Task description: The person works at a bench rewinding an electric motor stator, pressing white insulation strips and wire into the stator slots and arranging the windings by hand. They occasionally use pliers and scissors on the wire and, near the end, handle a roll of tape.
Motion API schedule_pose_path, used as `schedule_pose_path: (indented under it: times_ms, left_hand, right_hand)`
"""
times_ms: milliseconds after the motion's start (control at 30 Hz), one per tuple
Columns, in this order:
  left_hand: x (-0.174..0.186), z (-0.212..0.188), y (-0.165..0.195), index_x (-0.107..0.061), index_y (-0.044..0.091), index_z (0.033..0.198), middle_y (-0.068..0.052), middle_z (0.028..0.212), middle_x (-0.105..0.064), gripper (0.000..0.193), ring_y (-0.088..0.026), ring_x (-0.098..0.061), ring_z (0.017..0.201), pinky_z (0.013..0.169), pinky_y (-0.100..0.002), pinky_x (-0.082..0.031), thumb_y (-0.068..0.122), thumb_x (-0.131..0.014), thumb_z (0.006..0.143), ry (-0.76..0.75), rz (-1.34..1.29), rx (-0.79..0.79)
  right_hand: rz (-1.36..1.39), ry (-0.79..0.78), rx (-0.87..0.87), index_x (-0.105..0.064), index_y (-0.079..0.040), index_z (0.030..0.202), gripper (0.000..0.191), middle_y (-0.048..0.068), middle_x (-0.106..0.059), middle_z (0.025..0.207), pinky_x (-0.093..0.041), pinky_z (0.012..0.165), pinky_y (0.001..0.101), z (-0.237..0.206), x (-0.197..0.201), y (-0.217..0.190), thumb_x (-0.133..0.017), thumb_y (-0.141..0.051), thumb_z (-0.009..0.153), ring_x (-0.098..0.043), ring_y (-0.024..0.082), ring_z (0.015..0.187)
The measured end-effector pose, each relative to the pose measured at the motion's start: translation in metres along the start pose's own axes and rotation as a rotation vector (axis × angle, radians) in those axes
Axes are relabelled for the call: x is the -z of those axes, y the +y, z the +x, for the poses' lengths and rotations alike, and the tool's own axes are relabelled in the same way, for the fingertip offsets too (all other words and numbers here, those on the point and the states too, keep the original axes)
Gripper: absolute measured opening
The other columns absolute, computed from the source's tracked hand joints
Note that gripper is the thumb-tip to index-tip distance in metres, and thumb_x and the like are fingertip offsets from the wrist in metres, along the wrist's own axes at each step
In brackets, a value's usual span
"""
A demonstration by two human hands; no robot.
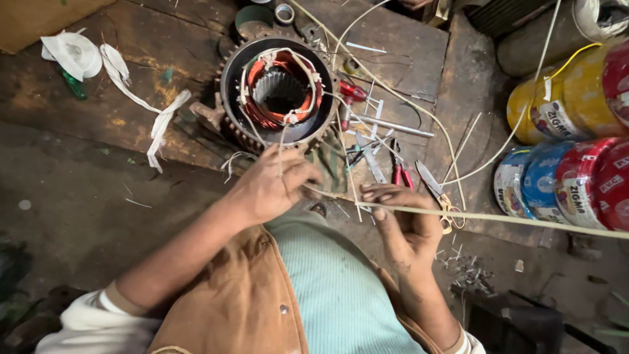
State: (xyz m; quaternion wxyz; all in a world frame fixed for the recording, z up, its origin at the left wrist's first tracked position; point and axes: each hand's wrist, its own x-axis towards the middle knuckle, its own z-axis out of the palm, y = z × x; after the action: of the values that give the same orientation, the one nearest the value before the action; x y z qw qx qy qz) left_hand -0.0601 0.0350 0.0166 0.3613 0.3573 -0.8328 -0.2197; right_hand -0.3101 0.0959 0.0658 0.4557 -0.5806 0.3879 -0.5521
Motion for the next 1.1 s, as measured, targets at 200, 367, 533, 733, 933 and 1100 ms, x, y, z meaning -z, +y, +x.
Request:
schedule_pose_path:
  times_ms: [200, 367, 533, 733, 933, 1100]
  left_hand:
    - [-0.004, 0.007, -0.012, -0.066, 0.010, 0.119, -0.005, 0.113, -0.072, 0.041, -0.027, -0.065, 0.110, 0.094, -0.044, -0.048, 0.001, -0.067, 0.079, 0.062, -0.025, -0.119]
    - [0.005, 0.014, -0.013, -0.063, 0.010, 0.122, -0.007, 0.118, -0.070, 0.037, -0.027, -0.065, 0.114, 0.098, -0.042, -0.050, 0.006, -0.069, 0.086, 0.080, -0.026, -0.159]
    - [0.014, 0.009, -0.028, -0.061, 0.007, 0.128, -0.011, 0.117, -0.067, 0.043, -0.032, -0.063, 0.113, 0.099, -0.043, -0.049, 0.010, -0.067, 0.085, 0.020, -0.096, -0.268]
    - [0.030, 0.003, -0.065, -0.069, 0.015, 0.115, -0.002, 0.107, -0.069, 0.025, -0.025, -0.067, 0.104, 0.096, -0.042, -0.049, 0.009, -0.068, 0.091, -0.019, -0.047, -0.298]
    - [0.039, -0.007, -0.069, -0.069, 0.005, 0.117, -0.013, 0.112, -0.070, 0.038, -0.032, -0.066, 0.107, 0.095, -0.043, -0.054, 0.002, -0.070, 0.079, 0.009, -0.129, -0.271]
    - [0.047, -0.012, -0.081, -0.071, 0.009, 0.116, -0.007, 0.111, -0.068, 0.033, -0.028, -0.067, 0.106, 0.100, -0.046, -0.054, 0.004, -0.074, 0.083, 0.116, -0.103, -0.338]
  right_hand:
    - [-0.193, 0.049, 0.004, -0.057, 0.000, 0.107, 0.017, 0.015, -0.066, 0.110, -0.055, 0.084, 0.0341, 0.001, -0.026, -0.001, -0.068, 0.007, 0.095, -0.065, 0.020, 0.098]
    - [-0.485, 0.044, 0.043, -0.060, -0.002, 0.088, 0.016, 0.008, -0.063, 0.082, -0.047, 0.065, 0.0284, 0.012, -0.048, -0.001, -0.074, -0.001, 0.096, -0.058, 0.011, 0.069]
    - [-0.862, -0.045, 0.038, -0.064, 0.000, 0.085, 0.020, 0.011, -0.057, 0.072, -0.042, 0.062, 0.0304, 0.032, -0.073, 0.019, -0.081, -0.010, 0.090, -0.053, 0.014, 0.067]
    - [-0.450, 0.096, -0.091, -0.063, 0.001, 0.100, 0.017, 0.006, -0.069, 0.082, -0.050, 0.063, 0.0260, 0.017, -0.079, 0.003, -0.071, -0.013, 0.096, -0.062, 0.010, 0.070]
    - [-0.403, 0.146, -0.384, -0.068, -0.001, 0.097, 0.019, 0.002, -0.072, 0.074, -0.054, 0.059, 0.0217, 0.031, -0.114, 0.039, -0.073, -0.019, 0.099, -0.068, 0.005, 0.064]
    - [-0.445, 0.222, -0.265, -0.068, 0.001, 0.114, 0.026, 0.002, -0.062, 0.075, -0.042, 0.053, 0.0227, 0.000, -0.090, 0.016, -0.073, -0.013, 0.094, -0.055, 0.008, 0.062]
